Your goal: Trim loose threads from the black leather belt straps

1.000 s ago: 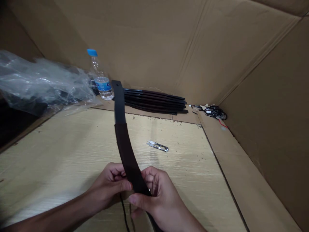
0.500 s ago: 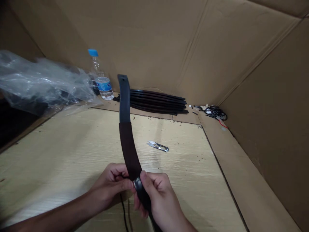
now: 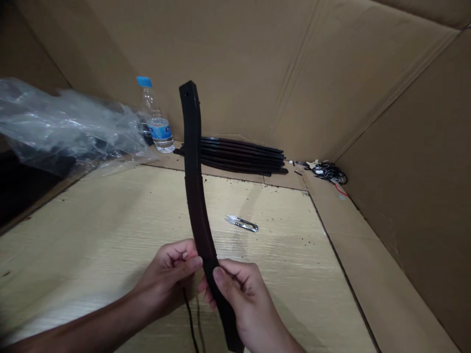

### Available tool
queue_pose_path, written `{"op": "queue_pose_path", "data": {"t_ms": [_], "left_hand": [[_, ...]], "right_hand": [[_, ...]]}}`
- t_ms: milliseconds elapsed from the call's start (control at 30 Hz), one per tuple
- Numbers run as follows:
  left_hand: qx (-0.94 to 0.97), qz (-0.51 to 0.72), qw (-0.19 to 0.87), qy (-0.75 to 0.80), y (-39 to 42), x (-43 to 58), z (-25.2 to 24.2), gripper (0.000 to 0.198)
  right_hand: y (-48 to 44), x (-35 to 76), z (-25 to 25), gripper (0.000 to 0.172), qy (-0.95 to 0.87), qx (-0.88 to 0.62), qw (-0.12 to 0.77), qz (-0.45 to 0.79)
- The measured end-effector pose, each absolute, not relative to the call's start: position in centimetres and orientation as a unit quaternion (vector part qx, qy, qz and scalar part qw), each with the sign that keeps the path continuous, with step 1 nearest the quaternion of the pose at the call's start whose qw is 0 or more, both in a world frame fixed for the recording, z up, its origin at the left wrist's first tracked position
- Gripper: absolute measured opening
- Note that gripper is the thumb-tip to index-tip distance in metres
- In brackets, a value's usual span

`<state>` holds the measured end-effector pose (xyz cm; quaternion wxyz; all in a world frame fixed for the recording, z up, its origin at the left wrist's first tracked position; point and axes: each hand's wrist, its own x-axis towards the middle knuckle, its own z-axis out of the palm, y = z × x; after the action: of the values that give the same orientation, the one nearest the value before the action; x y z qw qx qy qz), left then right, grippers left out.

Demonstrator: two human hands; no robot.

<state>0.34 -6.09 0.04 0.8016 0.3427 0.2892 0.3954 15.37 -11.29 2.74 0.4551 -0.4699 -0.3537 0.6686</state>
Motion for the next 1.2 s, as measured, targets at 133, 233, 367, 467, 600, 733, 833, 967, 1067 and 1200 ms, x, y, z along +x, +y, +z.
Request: {"op": "queue_pose_path", "data": {"t_ms": [133,233,367,467,600,733,833,967,1067,1200], "left_hand": [[0.308,0.393,0.808,0.312,-6.11,0.49,0.42,0.034],[0.318,0.392,0.800,0.326,-6.01,0.50,0.58,0.036],[0.331,0.384,0.797,0.328,-6.00,0.42,0.63,0.033],[0.332,0.371,0.804,0.325,-6.08,0.39,0.59,0.034],[0.340,0.370,0.789,0.354,-5.99,0.35,0.37,0.036],[0.346,0.368,0.774,0.382,-5.85,0.19,-0.05,0.040],[0.357,0.356,0.772,0.387,-5.81,0.09,-0.28,0.040],[0.358,0.358,0.784,0.358,-5.84,0.19,-0.23,0.037],[0.343,0.367,0.799,0.330,-5.91,0.36,0.05,0.033],[0.322,0.382,0.802,0.327,-5.82,0.53,0.15,0.034]], "right_hand": [[-11.22,15.28,3.11,0.036,-0.375,-0.490,0.433,0.656],[-11.28,15.18,3.33,0.038,-0.371,-0.497,0.421,0.662],[-11.26,15.00,3.19,0.044,-0.249,-0.520,0.444,0.686],[-11.11,14.83,3.03,0.048,-0.229,-0.538,0.439,0.682],[-11.00,14.67,3.16,0.050,-0.197,-0.551,0.440,0.681],[-10.99,14.71,3.21,0.052,-0.199,-0.549,0.443,0.681],[-10.95,14.84,2.97,0.052,-0.218,-0.549,0.438,0.677],[-10.87,14.98,2.91,0.050,-0.217,-0.539,0.442,0.683],[-10.90,15.01,3.20,0.045,-0.221,-0.512,0.458,0.692],[-10.98,15.12,3.15,0.037,-0.249,-0.505,0.467,0.682]]}}
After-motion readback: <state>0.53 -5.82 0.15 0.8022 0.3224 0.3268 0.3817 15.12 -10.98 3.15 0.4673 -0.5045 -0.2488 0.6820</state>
